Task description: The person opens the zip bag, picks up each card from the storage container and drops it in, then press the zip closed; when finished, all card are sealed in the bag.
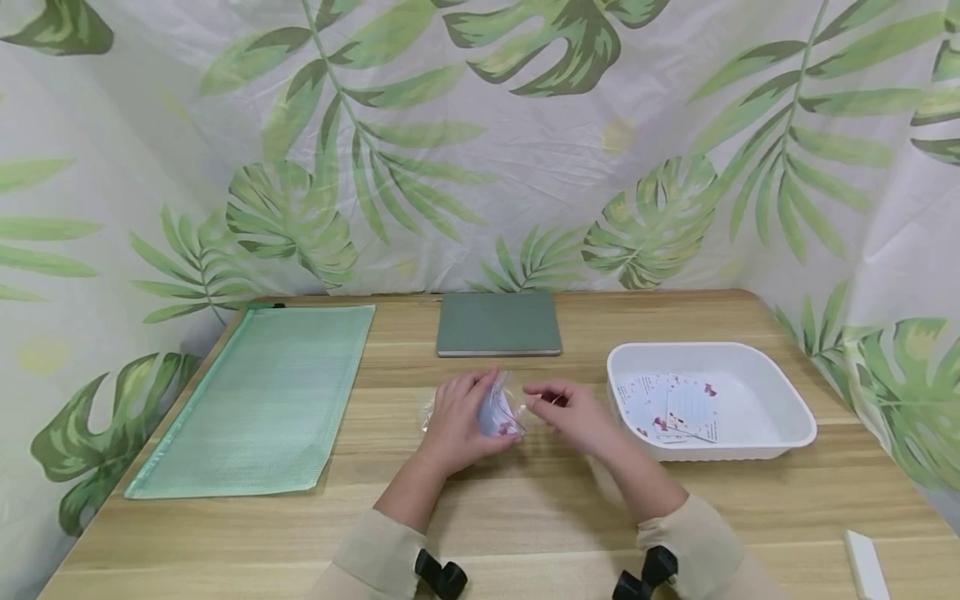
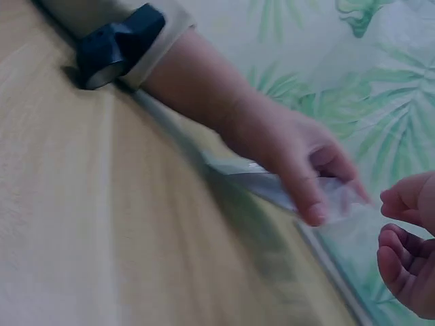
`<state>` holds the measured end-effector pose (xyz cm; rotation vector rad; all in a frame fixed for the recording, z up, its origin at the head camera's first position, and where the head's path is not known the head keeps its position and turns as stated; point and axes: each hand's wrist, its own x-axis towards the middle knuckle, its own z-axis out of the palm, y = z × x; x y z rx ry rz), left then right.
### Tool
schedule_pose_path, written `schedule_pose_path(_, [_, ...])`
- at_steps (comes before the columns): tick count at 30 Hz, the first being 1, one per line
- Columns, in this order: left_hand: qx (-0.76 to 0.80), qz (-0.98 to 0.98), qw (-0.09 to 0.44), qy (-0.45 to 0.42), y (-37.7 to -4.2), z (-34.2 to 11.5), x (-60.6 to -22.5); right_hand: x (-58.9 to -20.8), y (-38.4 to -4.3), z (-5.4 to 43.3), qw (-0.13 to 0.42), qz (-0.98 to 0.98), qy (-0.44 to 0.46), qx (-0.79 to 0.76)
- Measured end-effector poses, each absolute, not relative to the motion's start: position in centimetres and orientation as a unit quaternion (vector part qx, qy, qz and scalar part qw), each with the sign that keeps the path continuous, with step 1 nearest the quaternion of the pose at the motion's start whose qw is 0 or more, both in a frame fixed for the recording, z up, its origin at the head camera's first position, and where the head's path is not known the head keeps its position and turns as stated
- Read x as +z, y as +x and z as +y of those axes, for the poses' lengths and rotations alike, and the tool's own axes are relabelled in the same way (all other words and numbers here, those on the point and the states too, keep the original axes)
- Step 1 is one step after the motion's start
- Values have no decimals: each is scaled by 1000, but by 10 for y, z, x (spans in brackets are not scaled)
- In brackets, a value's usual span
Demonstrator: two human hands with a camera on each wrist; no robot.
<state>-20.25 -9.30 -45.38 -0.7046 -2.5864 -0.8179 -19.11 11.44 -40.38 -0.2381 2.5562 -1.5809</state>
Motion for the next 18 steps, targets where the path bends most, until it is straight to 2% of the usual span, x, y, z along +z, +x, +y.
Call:
schedule_pose_path(6, [-296, -911, 158, -242, -202, -92, -453, -372, -195, 171, -4, 878, -87, -471])
schedule_pose_path(10, [-299, -910, 155, -242, -202, -92, -452, -368, -206, 215, -23, 906, -64, -417])
schedule_pose_path(14, [-295, -911, 159, -242, -203, -92, -453, -371, -217, 257, 0, 927, -30, -373])
schedule_pose_path(18, [-294, -910, 161, -244, -202, -92, -453, -379, -227, 293, 53, 944, -5, -327])
